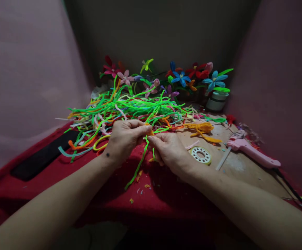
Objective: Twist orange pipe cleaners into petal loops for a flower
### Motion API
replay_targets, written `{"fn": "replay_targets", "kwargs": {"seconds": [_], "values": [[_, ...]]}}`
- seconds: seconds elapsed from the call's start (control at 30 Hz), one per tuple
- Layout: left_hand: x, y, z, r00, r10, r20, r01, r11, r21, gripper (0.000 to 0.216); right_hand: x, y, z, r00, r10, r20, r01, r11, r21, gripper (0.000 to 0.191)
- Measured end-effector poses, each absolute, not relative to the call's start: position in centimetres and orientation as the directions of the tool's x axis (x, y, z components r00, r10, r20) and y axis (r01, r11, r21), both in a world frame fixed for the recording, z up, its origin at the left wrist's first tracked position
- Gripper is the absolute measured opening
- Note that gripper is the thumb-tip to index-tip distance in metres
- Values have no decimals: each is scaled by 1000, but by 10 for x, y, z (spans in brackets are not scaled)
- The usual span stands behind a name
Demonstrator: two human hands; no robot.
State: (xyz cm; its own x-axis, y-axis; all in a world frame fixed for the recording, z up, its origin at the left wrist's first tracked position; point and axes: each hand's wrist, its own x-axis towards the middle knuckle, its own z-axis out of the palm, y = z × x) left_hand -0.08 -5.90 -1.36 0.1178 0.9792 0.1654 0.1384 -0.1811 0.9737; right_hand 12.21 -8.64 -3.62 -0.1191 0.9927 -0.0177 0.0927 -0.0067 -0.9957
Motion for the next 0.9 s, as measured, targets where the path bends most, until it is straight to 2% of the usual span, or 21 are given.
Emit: {"fn": "replay_targets", "kwargs": {"seconds": [0.1, 0.2, 0.4, 0.57, 0.63, 0.77, 0.83, 0.9], "values": [[-2, -52, -17, 195, 981, -3, -48, 13, 999, 18, 124, -83, -40, -174, 984, -24, 44, -16, -999, 32], [-2, -48, -20, 279, 958, -71, -154, 118, 981, 17, 125, -82, -40, -217, 975, -41, 15, -39, -999, 26], [-3, -48, -19, 167, 986, 5, -121, 15, 992, 14, 124, -83, -36, -216, 969, -117, -34, -127, -991, 21], [-4, -42, -17, 151, 988, -34, -214, 66, 975, 14, 120, -81, -45, -144, 988, -47, 4, -47, -999, 19], [-4, -42, -16, 142, 989, -39, -168, 63, 984, 15, 119, -80, -49, -143, 988, -55, -2, -56, -998, 19], [-6, -42, -11, 59, 998, 35, -7, -35, 999, 19, 120, -80, -49, -200, 974, -105, -104, -128, -986, 18], [-9, -40, -8, 56, 998, 34, -18, -33, 999, 19, 124, -81, -45, -266, 959, -97, -160, -143, -977, 20], [-13, -37, -4, 83, 996, 16, -50, -12, 999, 19, 130, -81, -40, -355, 930, -99, -145, -160, -977, 26]]}}
